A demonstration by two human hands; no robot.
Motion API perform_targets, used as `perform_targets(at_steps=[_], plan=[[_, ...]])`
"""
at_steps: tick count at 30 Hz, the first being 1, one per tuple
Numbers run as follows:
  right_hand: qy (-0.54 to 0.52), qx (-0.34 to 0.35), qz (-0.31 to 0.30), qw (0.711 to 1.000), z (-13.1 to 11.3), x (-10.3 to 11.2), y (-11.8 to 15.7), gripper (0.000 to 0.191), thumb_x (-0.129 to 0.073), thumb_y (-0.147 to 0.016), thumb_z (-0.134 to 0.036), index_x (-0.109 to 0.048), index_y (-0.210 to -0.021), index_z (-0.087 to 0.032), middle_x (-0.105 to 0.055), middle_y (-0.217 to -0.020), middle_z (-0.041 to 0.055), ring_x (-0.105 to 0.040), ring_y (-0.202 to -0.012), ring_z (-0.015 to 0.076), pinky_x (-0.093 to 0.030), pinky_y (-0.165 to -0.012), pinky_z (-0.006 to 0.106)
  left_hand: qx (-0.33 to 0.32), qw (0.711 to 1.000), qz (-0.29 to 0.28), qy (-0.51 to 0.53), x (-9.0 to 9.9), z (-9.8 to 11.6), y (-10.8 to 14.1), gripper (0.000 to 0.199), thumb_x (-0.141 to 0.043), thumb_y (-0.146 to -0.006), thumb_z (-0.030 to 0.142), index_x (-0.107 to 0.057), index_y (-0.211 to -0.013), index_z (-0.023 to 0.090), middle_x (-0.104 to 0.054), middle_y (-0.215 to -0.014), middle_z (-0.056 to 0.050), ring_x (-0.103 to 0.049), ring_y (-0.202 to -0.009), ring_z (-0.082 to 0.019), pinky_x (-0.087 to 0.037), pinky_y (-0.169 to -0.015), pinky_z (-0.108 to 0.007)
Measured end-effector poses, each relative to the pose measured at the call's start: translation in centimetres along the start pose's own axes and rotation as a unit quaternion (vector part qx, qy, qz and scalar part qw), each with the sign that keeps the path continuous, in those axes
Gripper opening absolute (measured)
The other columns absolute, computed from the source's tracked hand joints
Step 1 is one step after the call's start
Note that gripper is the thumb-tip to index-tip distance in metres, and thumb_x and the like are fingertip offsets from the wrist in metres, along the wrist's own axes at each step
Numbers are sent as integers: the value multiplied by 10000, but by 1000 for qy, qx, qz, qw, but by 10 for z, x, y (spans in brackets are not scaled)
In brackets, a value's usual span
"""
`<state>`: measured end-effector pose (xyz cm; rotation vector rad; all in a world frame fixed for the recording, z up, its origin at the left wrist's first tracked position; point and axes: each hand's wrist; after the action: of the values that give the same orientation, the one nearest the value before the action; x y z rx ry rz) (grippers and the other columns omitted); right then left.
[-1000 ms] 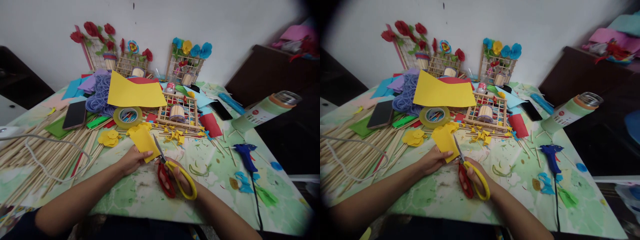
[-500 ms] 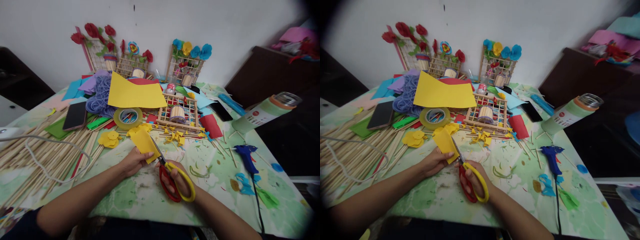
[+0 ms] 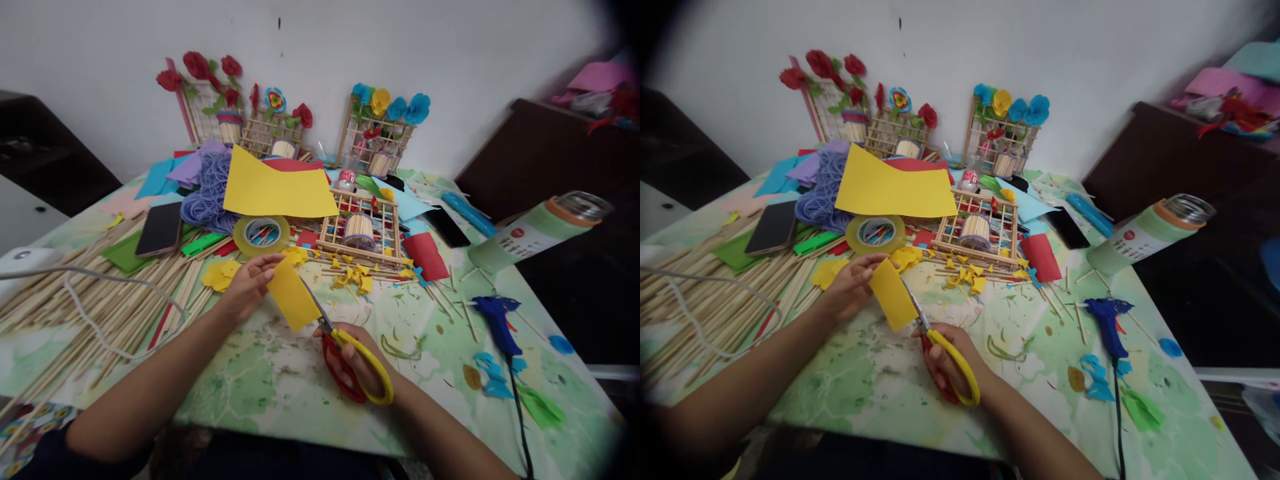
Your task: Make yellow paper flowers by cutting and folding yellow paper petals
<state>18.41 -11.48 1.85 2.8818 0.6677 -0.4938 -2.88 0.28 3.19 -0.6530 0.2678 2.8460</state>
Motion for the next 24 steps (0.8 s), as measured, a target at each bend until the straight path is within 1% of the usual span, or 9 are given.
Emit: perform_targets(at_steps=[3, 5, 9, 12, 16, 18, 20, 24], plan=[[12, -6, -10, 1000, 1, 0, 1, 616, -528, -760, -650, -538, -1085, -127, -405, -502, -90, -295, -304, 18, -255, -278, 135, -3, 997, 7, -80, 7, 3, -4, 306, -841, -510, 301, -687, -713, 131, -691, -686, -45, -610, -615, -152, -466, -603, -236], [16, -9, -11, 1000, 2, 0, 0, 624, -536, -750, -654, -541, -1083, -127, -400, -506, -93, -291, -304, 16, -261, -274, 135, 5, 994, -3, -108, 9, 2, -4, 256, -827, -541, 310, -685, -651, 127, -676, -634, -31, -586, -559, -132, -448, -561, -223], [25, 2, -24, 999, 2, 1, -1, 625, -513, -765, -654, -529, -1097, -126, -423, -518, -82, -320, -318, 21, -271, -295, 139, 27, 992, -45, -116, 9, -1, -4, 243, -804, -581, 339, -694, -647, 133, -679, -630, -33, -594, -561, -131, -454, -557, -214], [30, 6, -42, 999, 0, 2, -1, 619, -484, -772, -669, -509, -1082, -135, -446, -535, -69, -350, -342, 34, -305, -325, 154, 40, 988, -68, -130, 11, -3, -4, 235, -792, -599, 344, -699, -655, 135, -684, -642, -42, -601, -567, -135, -460, -556, -214], [44, -7, -57, 997, -4, 1, 0, 510, -431, -792, -679, -482, -879, -179, -466, -552, -48, -366, -367, 51, -314, -336, 172, 61, 980, -93, -163, 11, -6, -3, 235, -787, -601, 339, -702, -656, 128, -676, -632, -47, -591, -554, -136, -451, -542, -211], [53, -7, -64, 997, -6, 0, 1, 487, -415, -799, -679, -448, -815, -193, -458, -546, -48, -366, -375, 53, -309, -347, 173, 75, 975, -110, -177, 10, -8, -2, 245, -787, -597, 344, -699, -646, 121, -670, -618, -51, -582, -538, -135, -439, -524, -208], [57, -4, -66, 996, -8, -1, 1, 480, -405, -802, -680, -429, -798, -201, -445, -542, -51, -369, -383, 54, -309, -359, 172, 84, 973, -116, -183, 9, -9, -1, 251, -784, -596, 350, -693, -635, 120, -664, -604, -51, -573, -522, -133, -432, -510, -208], [49, -8, -62, 997, -6, -2, 0, 484, -389, -805, -690, -426, -789, -208, -445, -548, -45, -372, -381, 59, -309, -358, 182, 92, 974, -108, -176, 7, -11, 0, 247, -783, -597, 344, -685, -635, 121, -665, -609, -52, -576, -525, -134, -437, -516, -212]])
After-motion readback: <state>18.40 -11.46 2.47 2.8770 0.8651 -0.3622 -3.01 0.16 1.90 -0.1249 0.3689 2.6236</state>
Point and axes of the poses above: each hand's wrist, its own y-axis away from the middle knuckle, its own x-axis out of the back of the hand, z = x × y
